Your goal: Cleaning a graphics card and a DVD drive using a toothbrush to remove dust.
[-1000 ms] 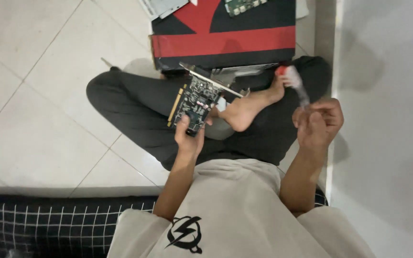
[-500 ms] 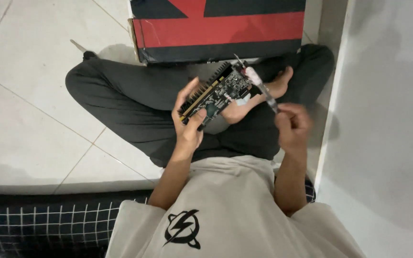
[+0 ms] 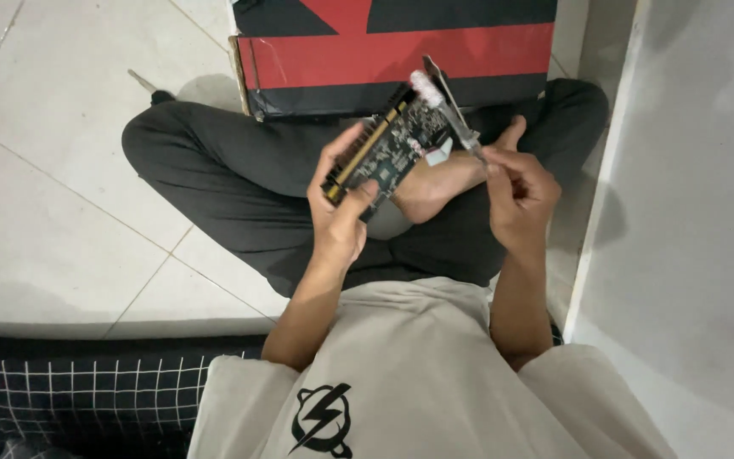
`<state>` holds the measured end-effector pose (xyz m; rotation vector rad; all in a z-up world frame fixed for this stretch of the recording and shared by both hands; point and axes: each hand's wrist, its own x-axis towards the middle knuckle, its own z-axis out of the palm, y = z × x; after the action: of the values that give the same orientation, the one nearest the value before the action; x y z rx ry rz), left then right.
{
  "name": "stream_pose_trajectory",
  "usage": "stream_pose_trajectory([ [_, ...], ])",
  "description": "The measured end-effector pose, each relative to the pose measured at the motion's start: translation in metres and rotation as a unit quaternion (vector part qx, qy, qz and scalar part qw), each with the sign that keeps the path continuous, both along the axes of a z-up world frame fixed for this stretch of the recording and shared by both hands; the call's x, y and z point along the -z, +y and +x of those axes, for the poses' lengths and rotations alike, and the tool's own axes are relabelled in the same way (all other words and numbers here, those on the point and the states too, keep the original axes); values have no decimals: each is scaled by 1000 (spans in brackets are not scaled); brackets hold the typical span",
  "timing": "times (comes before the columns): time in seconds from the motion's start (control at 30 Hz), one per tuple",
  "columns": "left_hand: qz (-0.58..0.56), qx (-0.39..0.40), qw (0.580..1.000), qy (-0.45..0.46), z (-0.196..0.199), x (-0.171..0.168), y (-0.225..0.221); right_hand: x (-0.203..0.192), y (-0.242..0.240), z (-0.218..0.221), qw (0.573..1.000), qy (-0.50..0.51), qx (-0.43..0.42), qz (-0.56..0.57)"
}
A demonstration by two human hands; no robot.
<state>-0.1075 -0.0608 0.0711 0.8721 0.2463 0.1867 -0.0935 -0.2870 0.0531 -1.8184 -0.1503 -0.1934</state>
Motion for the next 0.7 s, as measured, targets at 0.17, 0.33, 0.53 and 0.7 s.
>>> stream_pose_trajectory([
  [0.17, 18, -20, 999, -37, 9, 18, 15, -6, -1, -5, 998, 53, -15, -21],
  [0.33, 176, -12, 982, -62, 3, 14, 21, 2, 6, -16, 998, 62, 1, -20],
  [0.53, 381, 40, 896, -225, 2, 10, 50, 48, -48, -35, 973, 91, 8, 210],
  [0.7, 476, 93, 832, -270, 3, -2, 55, 34, -34, -8, 980, 79, 2, 184],
])
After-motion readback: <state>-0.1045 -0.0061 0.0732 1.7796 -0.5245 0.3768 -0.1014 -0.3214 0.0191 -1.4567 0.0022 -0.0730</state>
